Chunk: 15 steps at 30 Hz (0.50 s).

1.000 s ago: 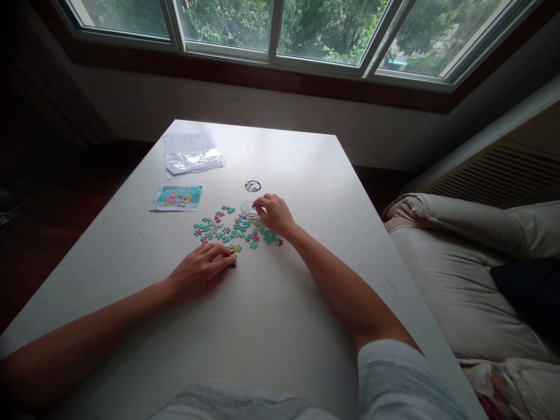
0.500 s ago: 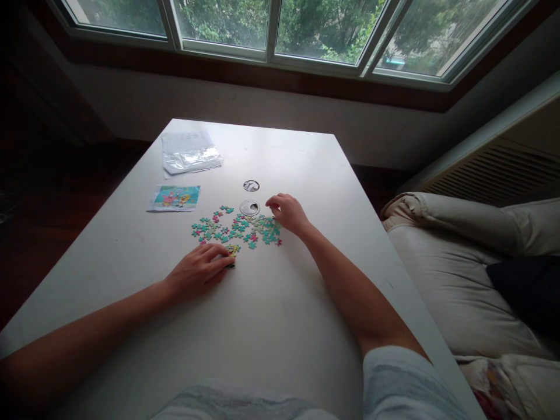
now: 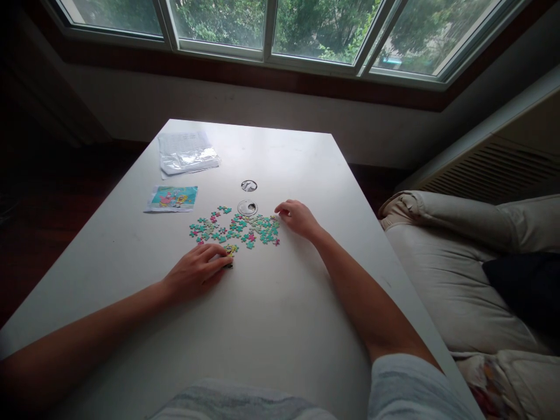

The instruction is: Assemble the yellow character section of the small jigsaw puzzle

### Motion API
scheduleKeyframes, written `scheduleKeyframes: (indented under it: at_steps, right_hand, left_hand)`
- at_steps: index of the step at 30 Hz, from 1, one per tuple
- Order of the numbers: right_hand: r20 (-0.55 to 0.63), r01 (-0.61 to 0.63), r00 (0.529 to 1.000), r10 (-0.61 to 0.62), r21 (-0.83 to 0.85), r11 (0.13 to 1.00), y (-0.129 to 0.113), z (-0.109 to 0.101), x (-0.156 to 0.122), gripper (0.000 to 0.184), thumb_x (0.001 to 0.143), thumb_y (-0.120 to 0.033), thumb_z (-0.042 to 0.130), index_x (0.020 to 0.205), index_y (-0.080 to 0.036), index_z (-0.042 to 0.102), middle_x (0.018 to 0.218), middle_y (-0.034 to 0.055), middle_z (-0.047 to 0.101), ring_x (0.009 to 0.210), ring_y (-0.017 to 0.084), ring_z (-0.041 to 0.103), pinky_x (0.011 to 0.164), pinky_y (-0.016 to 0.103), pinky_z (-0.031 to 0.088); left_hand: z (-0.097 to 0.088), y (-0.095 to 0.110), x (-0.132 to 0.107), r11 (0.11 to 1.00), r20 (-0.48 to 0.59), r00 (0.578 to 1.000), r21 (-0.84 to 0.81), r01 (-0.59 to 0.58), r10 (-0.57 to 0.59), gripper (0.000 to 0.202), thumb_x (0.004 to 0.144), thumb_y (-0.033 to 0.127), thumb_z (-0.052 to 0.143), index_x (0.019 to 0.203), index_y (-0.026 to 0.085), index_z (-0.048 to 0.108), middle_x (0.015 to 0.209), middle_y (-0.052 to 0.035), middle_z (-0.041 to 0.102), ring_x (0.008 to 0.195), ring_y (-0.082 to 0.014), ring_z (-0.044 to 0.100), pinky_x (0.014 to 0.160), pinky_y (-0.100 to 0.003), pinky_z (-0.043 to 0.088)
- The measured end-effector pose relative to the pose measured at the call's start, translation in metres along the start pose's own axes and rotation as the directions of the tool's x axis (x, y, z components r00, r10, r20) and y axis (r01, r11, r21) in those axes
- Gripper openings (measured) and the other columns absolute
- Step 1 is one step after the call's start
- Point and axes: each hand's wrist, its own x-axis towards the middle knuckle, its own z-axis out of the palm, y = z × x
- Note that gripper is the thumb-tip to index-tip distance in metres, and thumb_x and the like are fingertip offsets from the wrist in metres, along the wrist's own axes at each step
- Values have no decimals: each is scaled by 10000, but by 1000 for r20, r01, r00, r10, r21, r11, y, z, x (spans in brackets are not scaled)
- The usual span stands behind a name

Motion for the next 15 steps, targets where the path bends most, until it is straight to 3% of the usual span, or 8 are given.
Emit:
scheduleKeyframes:
  at_steps: [6,15]
  right_hand:
    - [10,41,999,-42,51,998,6,7,-4,200,876,-262,631,1020,-238,767,903,60,647,840,196,603,783,332,495]
    - [-34,79,996,-80,-12,997,6,17,-4,189,900,-299,646,1035,-256,772,898,63,610,876,213,560,828,350,472]
  left_hand:
    - [1,2,-1,999,0,999,-9,-32,32,290,952,185,507,1213,233,626,1209,-88,638,1132,-236,594,1011,-419,469]
    - [0,5,-1,998,-3,999,-45,-48,48,318,943,172,511,1233,226,631,1233,-102,645,1160,-235,602,1009,-422,485]
